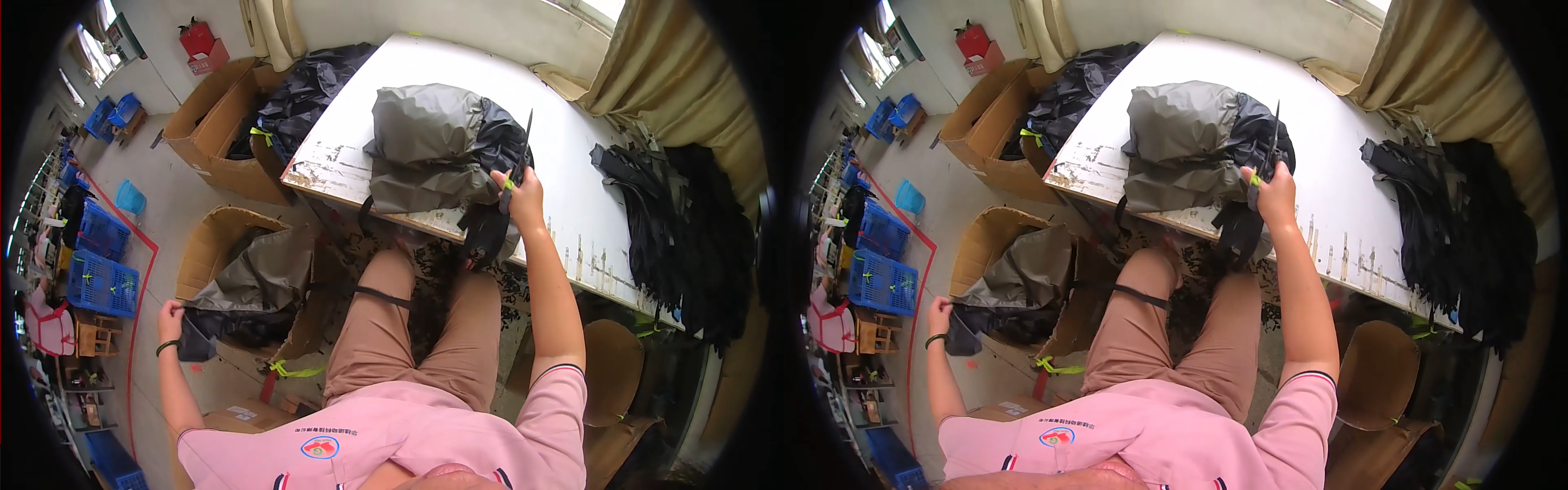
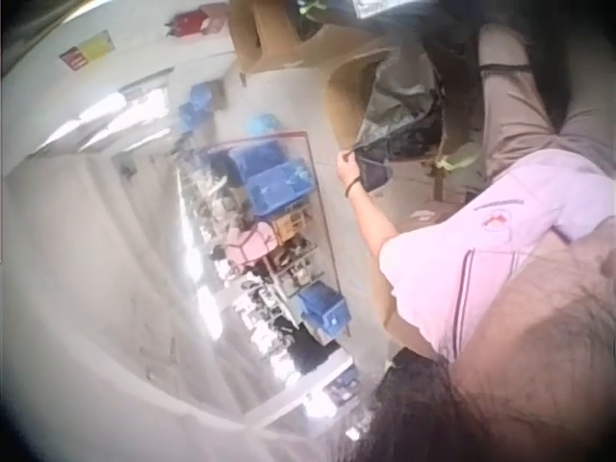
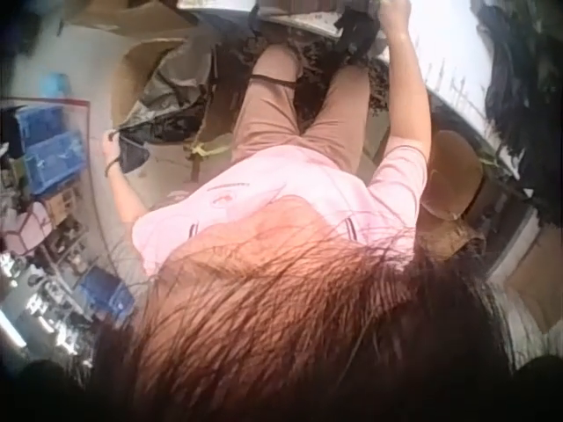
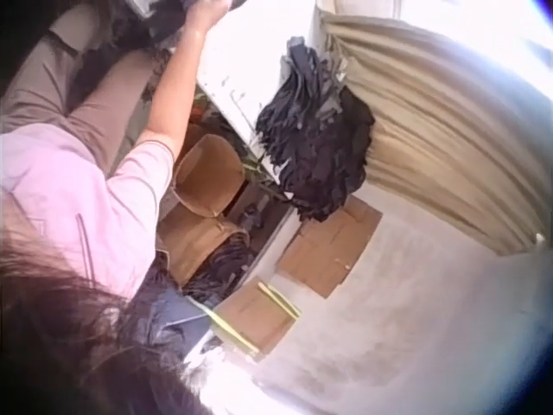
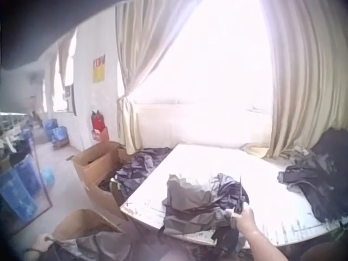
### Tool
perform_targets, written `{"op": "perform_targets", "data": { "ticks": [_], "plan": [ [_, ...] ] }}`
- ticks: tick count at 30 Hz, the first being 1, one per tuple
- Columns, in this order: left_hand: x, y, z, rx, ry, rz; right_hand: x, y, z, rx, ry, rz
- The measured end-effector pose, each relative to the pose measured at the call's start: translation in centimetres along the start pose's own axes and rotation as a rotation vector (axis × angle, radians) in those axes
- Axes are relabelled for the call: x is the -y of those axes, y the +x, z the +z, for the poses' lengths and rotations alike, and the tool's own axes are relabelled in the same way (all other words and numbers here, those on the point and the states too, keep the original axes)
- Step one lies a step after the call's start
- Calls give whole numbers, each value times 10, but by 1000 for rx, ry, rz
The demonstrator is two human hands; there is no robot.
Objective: Trimming excess material or loose threads from olive-green fabric bags using scissors.
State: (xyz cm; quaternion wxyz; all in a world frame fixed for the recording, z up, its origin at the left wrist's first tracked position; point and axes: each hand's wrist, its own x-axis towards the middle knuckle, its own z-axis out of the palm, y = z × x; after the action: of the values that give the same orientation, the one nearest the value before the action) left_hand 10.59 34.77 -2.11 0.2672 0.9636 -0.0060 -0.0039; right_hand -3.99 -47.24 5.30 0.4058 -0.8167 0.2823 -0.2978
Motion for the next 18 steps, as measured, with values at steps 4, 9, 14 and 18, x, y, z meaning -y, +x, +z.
{"op": "perform_targets", "data": {
  "ticks": [4,9,14,18],
  "plan": [
    [-60,-6,49,290,218,205,36,38,60,-39,-209,57],
    [-236,29,131,678,-375,261,37,111,79,-142,73,87],
    [-430,-8,176,405,-333,1151,166,158,-15,-165,420,-243],
    [-520,-26,252,250,-158,1493,217,185,-117,-199,512,-486]
  ]
}}
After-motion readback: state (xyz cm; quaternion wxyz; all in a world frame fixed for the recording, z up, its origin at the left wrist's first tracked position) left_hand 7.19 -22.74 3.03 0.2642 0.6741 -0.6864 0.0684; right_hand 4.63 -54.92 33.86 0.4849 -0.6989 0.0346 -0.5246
